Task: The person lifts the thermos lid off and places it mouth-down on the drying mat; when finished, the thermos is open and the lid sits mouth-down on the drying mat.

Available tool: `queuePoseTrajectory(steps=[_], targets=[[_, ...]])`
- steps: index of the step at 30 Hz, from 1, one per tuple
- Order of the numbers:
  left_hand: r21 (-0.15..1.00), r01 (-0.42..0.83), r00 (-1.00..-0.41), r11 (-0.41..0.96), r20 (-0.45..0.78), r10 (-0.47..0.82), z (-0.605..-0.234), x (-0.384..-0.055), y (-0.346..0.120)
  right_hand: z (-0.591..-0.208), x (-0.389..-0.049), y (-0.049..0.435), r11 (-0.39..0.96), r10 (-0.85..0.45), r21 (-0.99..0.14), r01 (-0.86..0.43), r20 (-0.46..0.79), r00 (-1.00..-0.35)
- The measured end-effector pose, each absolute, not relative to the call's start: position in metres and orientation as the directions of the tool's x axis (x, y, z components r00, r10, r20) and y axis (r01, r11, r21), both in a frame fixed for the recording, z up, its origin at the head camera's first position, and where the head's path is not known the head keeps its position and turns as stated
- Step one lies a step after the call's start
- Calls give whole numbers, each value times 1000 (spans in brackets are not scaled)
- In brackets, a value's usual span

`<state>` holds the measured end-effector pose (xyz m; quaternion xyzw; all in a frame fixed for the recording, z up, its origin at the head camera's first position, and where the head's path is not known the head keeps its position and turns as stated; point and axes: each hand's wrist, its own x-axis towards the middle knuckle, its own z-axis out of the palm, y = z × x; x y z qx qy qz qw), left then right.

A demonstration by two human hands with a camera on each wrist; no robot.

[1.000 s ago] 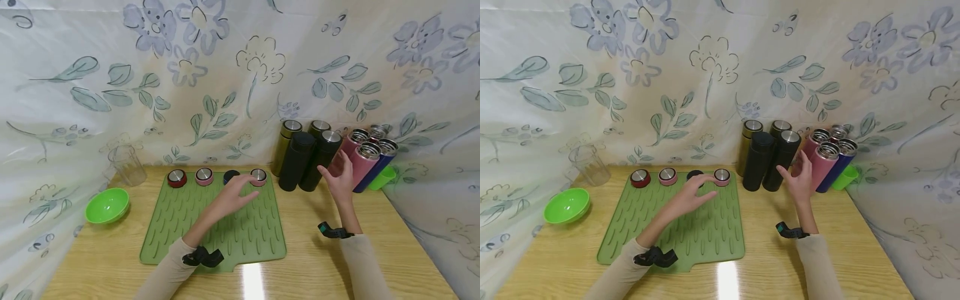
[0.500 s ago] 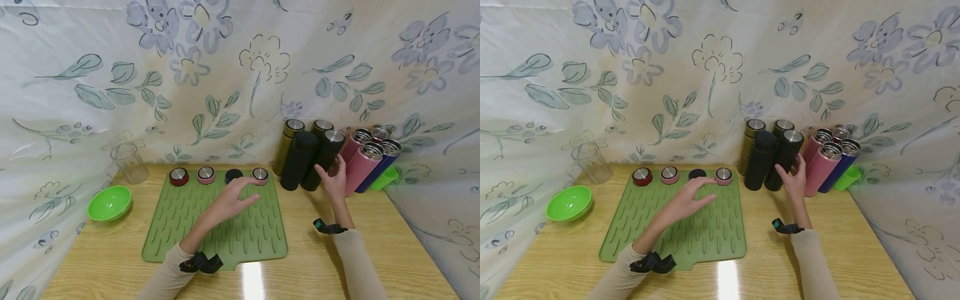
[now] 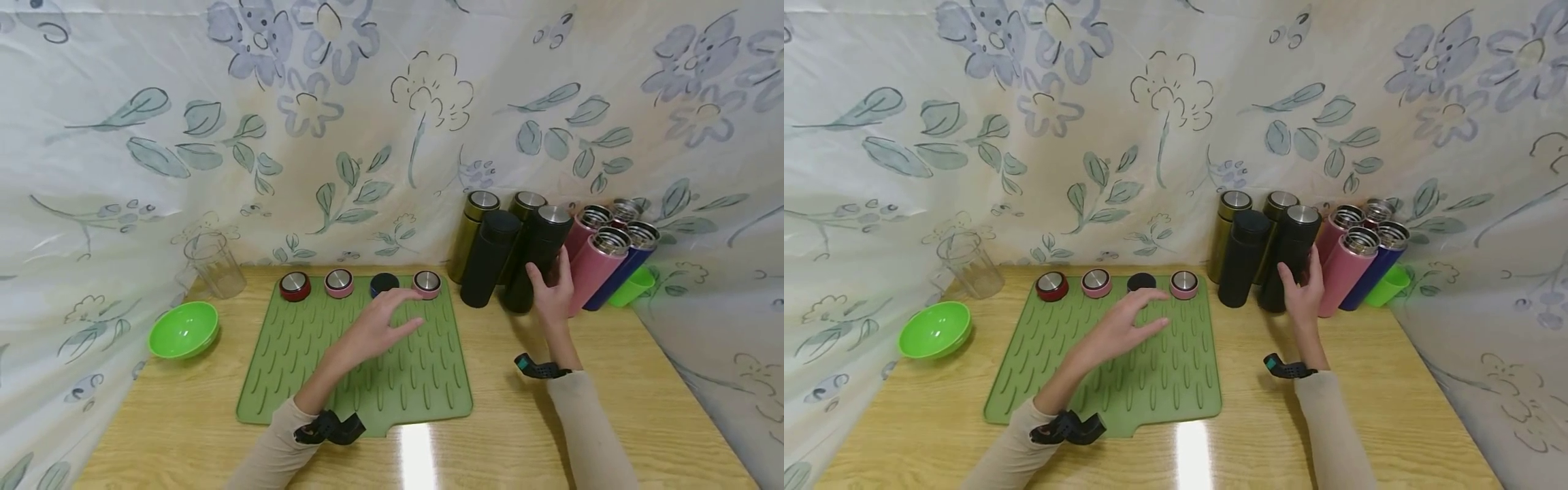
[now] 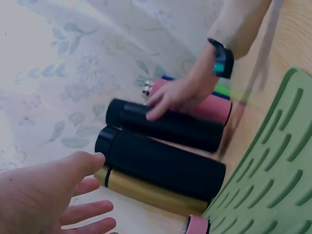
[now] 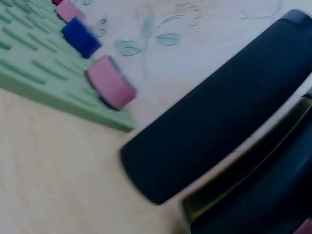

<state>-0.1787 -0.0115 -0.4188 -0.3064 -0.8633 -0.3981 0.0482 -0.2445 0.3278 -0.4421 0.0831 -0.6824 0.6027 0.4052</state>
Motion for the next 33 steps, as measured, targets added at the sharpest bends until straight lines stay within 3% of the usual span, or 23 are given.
queuePoseTrajectory(steps=[4,6,11,16,21,26,33], targets=[[680,549,-821,486,333,463,-419,-178,-18,-427,-236,333,221,338,-671,-708,733,-590],[696,539,-827,475,330,455,-418,-178,-22,-418,-229,334,239,303,-665,-708,744,-596],[700,577,-807,421,409,426,-409,-175,-34,-391,-204,317,275,138,-559,-782,828,-543],[682,673,-732,286,558,392,-388,-161,-47,-380,-190,288,307,-165,-310,-900,914,-371],[592,784,-598,188,638,484,-366,-142,-55,-378,-175,258,352,-474,-92,-932,841,-262],[457,854,-512,248,659,551,-352,-129,-57,-375,-162,243,390,-602,18,-921,762,-240],[361,880,-476,309,683,554,-352,-123,-61,-379,-158,238,426,-641,50,-903,722,-262]])
